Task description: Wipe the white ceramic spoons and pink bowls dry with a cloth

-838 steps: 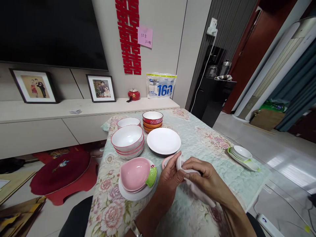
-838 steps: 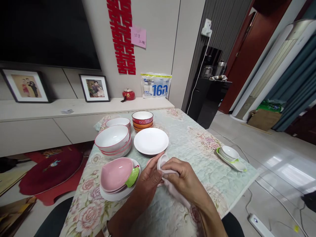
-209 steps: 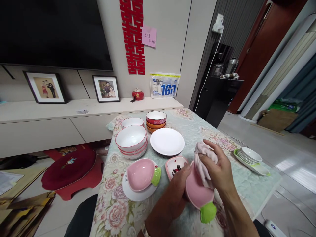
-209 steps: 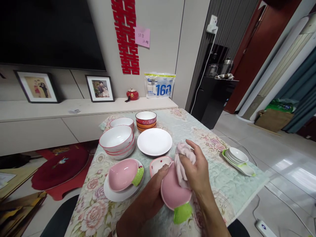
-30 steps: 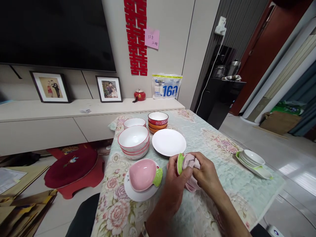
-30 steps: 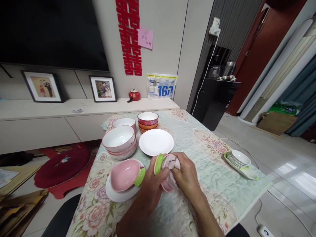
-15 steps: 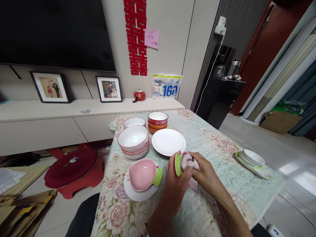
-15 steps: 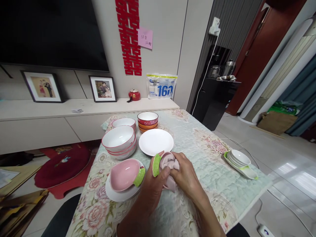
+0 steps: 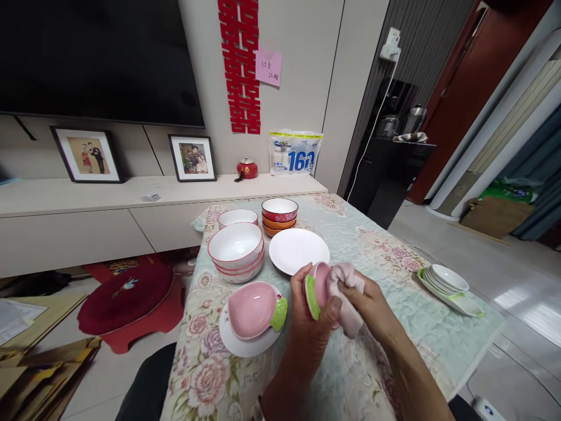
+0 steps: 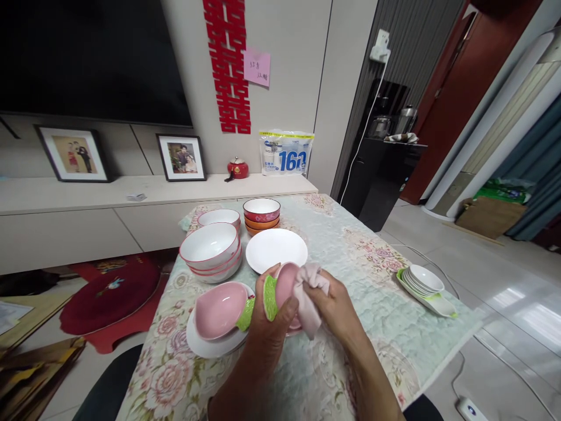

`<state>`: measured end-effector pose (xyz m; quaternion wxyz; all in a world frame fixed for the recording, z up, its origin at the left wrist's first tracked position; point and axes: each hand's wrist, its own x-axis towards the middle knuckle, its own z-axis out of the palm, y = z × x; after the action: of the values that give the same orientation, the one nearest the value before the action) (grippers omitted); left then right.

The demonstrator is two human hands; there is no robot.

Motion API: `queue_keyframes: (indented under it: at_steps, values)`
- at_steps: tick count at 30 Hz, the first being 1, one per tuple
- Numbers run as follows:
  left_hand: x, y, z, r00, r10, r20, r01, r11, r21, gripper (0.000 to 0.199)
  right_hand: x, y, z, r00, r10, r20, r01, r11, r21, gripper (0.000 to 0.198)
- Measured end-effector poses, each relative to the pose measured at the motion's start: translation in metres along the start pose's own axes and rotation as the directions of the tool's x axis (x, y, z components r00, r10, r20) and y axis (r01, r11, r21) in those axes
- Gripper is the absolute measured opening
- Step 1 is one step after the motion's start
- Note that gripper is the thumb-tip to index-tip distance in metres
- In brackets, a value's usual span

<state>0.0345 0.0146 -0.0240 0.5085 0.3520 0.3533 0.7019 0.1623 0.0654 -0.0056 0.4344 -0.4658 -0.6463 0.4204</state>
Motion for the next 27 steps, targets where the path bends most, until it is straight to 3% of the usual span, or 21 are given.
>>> queue_keyframes:
  at_steps: [2, 4, 8, 13, 15, 18, 21, 25, 27]
  values:
    - [-0.002, 0.001, 0.001, 0.998, 0.053, 0.043, -0.054, 0.998, 0.033, 0.07, -0.001, -0.004, 0.005, 0.998, -0.008, 0.059, 0.011, 0.998, -0.067, 0.015]
    - [-0.003, 0.0, 0.001, 0.996, 0.071, 0.062, -0.075, 0.995, 0.066, 0.073, -0.002, -0.004, 0.01, 0.999, -0.035, 0.019, 0.038, 0.987, -0.154, 0.019]
    - [-0.003, -0.001, -0.004, 0.99, -0.036, 0.14, 0.022, 0.994, 0.105, 0.093, 0.001, 0.005, 0.005, 0.984, -0.15, -0.094, 0.12, 0.954, -0.274, 0.019]
    - [-0.003, 0.006, -0.008, 0.882, -0.238, 0.407, 0.25, 0.968, 0.024, 0.119, 0.004, 0.014, -0.012, 0.957, -0.266, -0.118, 0.211, 0.913, -0.349, 0.04]
    - [-0.002, 0.008, -0.007, 0.881, -0.264, 0.392, 0.331, 0.937, -0.112, 0.099, 0.004, 0.013, -0.015, 0.94, -0.332, -0.082, 0.278, 0.881, -0.382, 0.048]
    - [0.0, 0.007, -0.003, 0.914, -0.282, 0.293, 0.365, 0.886, -0.285, 0.051, 0.0, 0.008, -0.015, 0.904, -0.428, 0.001, 0.39, 0.822, -0.415, 0.055]
    - [0.001, 0.007, -0.001, 0.921, -0.302, 0.245, 0.37, 0.875, -0.313, 0.041, -0.002, 0.006, -0.013, 0.893, -0.447, 0.049, 0.427, 0.807, -0.408, 0.06]
    - [0.001, 0.012, 0.0, 0.927, -0.287, 0.24, 0.351, 0.892, -0.287, 0.036, 0.003, 0.014, -0.014, 0.957, -0.262, -0.127, 0.226, 0.943, -0.244, 0.05]
    - [0.0, 0.013, 0.0, 0.957, -0.238, 0.168, 0.272, 0.937, -0.219, 0.034, 0.006, 0.019, -0.017, 0.968, -0.139, -0.208, 0.119, 0.987, -0.105, 0.038]
